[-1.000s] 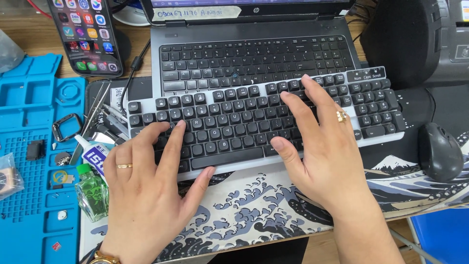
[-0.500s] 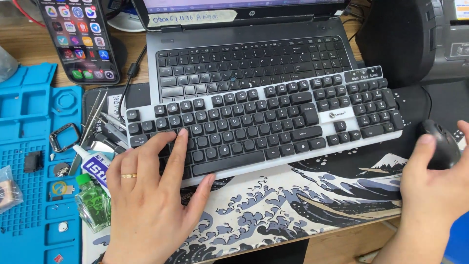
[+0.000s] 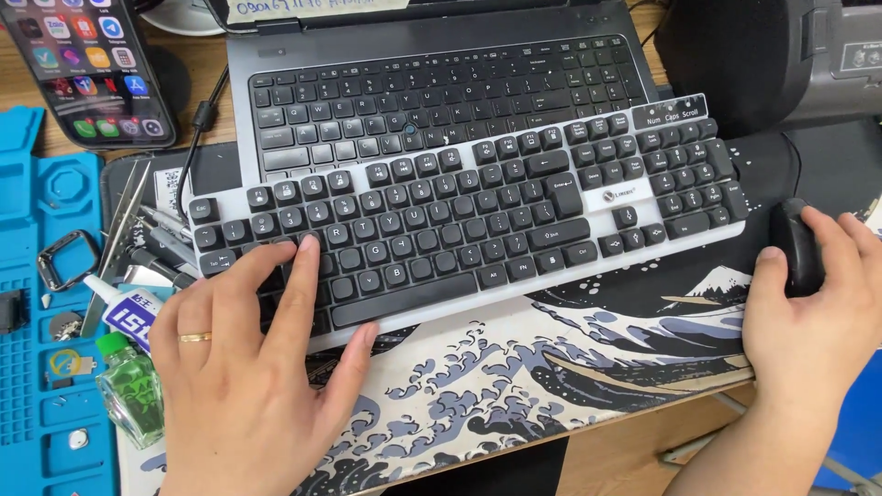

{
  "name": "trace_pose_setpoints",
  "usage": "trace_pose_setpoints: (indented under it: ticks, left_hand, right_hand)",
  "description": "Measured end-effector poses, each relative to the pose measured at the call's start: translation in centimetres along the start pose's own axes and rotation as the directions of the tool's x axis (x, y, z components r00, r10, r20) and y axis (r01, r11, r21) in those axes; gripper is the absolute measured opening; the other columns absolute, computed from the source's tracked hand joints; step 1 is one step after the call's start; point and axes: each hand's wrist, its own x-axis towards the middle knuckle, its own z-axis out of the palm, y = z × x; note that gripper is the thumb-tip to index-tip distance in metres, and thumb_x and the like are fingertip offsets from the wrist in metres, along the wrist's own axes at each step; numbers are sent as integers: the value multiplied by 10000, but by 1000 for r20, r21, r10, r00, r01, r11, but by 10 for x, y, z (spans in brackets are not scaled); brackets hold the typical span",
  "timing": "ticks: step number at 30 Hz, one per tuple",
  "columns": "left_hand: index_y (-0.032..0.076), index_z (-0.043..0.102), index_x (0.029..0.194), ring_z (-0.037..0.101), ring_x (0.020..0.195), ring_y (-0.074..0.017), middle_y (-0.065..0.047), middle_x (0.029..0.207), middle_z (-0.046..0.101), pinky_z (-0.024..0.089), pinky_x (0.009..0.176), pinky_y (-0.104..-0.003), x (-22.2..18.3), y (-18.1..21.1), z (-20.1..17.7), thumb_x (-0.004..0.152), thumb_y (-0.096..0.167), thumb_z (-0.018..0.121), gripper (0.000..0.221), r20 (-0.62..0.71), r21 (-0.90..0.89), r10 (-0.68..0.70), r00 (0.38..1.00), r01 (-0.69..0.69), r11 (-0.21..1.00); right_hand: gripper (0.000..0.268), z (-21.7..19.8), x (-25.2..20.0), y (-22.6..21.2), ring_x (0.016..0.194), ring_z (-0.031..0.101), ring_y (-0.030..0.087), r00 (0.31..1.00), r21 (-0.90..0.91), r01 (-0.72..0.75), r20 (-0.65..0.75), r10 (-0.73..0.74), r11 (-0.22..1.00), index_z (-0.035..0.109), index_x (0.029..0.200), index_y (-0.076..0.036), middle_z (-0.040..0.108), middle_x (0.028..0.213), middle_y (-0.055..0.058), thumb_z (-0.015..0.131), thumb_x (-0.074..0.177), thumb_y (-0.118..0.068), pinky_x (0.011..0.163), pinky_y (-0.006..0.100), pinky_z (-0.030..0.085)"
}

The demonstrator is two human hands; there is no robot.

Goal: Repairing a smartwatch using precision tools followed by data entry on a laptop.

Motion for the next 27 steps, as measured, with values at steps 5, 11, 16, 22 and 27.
trace_pose_setpoints:
  ticks: [5,11,16,22,27]
  left_hand:
    - [124,666,1397,597,1062,-321,-75,1354,629,460,960,-482,0,0,1,947,582,614,644,-1,15,0,1000,0,1000]
    - [125,674,1381,601,1066,-314,-69,1346,629,458,958,-472,0,0,2,942,583,625,636,-24,17,4,1000,-4,1000]
    - [123,661,1380,594,1064,-313,-81,1344,623,453,948,-463,2,0,2,946,577,630,628,-52,1,6,999,-6,1000]
    - [135,646,1349,535,1077,-355,-144,1324,570,432,974,-513,2,0,0,966,514,624,539,-24,-99,-1,1000,-1,995]
    - [141,635,1342,570,1091,-327,-129,1310,586,417,980,-499,4,-1,-1,978,515,597,523,-1,-134,1,1000,-1,991]
  right_hand:
    - [398,-1,0,-1,1368,562,499,1000,34,8,-3,-8,999,714,1465,140,576,1504,348,695,1082,36,1079,590,457]
    - [465,-6,6,-12,1340,554,516,999,5,44,-19,-44,999,638,1499,151,569,1486,351,732,1057,41,1054,604,458]
    - [570,-15,9,-32,1353,498,601,988,-41,93,-118,-97,995,503,1548,173,527,1500,434,794,1072,54,1063,660,414]
    - [502,-20,6,-120,1443,479,535,945,117,323,13,-327,939,639,1444,95,398,1618,325,680,1060,-226,1171,640,379]
    - [688,-23,7,-190,1519,367,480,794,257,515,216,-567,818,497,1532,-136,294,1661,248,640,960,-489,1220,621,361]
